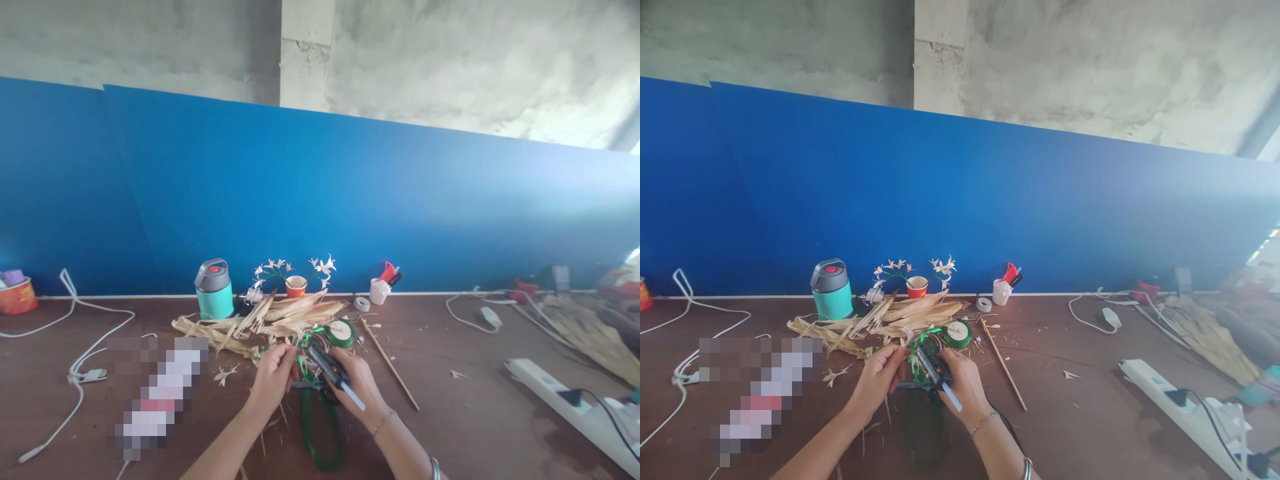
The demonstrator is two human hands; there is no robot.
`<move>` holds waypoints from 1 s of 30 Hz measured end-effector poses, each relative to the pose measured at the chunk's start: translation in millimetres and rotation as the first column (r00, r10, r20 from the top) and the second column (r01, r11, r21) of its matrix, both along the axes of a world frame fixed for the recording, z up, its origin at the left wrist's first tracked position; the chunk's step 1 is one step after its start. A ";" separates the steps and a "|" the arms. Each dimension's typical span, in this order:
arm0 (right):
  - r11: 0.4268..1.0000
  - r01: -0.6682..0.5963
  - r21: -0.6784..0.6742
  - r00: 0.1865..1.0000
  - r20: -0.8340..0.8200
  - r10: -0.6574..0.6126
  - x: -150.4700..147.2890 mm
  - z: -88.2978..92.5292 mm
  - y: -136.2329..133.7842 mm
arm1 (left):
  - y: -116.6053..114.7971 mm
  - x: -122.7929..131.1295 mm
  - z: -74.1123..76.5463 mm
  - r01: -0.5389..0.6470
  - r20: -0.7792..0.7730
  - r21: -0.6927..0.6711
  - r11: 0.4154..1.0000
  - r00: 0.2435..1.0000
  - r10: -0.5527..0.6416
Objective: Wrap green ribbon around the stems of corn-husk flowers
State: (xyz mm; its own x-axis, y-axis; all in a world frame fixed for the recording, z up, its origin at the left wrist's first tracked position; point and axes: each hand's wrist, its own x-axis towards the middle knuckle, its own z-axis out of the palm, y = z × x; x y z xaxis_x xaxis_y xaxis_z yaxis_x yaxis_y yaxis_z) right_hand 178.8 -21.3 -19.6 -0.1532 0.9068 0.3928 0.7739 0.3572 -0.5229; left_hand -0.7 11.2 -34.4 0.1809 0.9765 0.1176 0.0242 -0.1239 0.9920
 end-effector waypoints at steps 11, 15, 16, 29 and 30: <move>0.995 -0.076 0.070 0.996 -0.039 0.079 -8.5 -1.3 -3.1 | -1.3 0.2 4.1 -0.021 -0.110 0.045 0.999 0.994 0.026; 0.992 -0.054 0.111 0.995 -0.079 0.063 -1.5 5.8 -6.8 | 3.7 -1.5 -2.3 -0.064 -0.081 0.000 0.998 0.995 0.064; 0.994 -0.024 0.103 0.997 -0.069 0.031 2.7 9.1 -7.4 | 4.4 -2.0 -3.4 -0.054 -0.049 -0.006 0.999 0.997 0.054; 0.764 0.555 -0.328 0.780 0.526 -0.340 91.3 15.7 -13.4 | 8.6 -5.2 -4.9 -0.059 0.105 0.011 0.998 0.993 0.057; 0.756 0.570 -0.323 0.768 0.536 -0.350 90.7 15.6 -14.4 | 8.9 -5.2 -5.3 -0.057 0.112 0.014 0.998 0.992 0.055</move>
State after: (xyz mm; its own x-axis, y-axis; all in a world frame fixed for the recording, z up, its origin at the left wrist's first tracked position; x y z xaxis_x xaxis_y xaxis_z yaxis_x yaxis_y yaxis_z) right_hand 269.5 -35.6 -3.9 0.2839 0.9564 -0.0685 0.9509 -0.2900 -0.1079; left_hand -5.9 20.2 -39.7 0.1109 0.9823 0.1509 -0.0790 -0.1427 0.9866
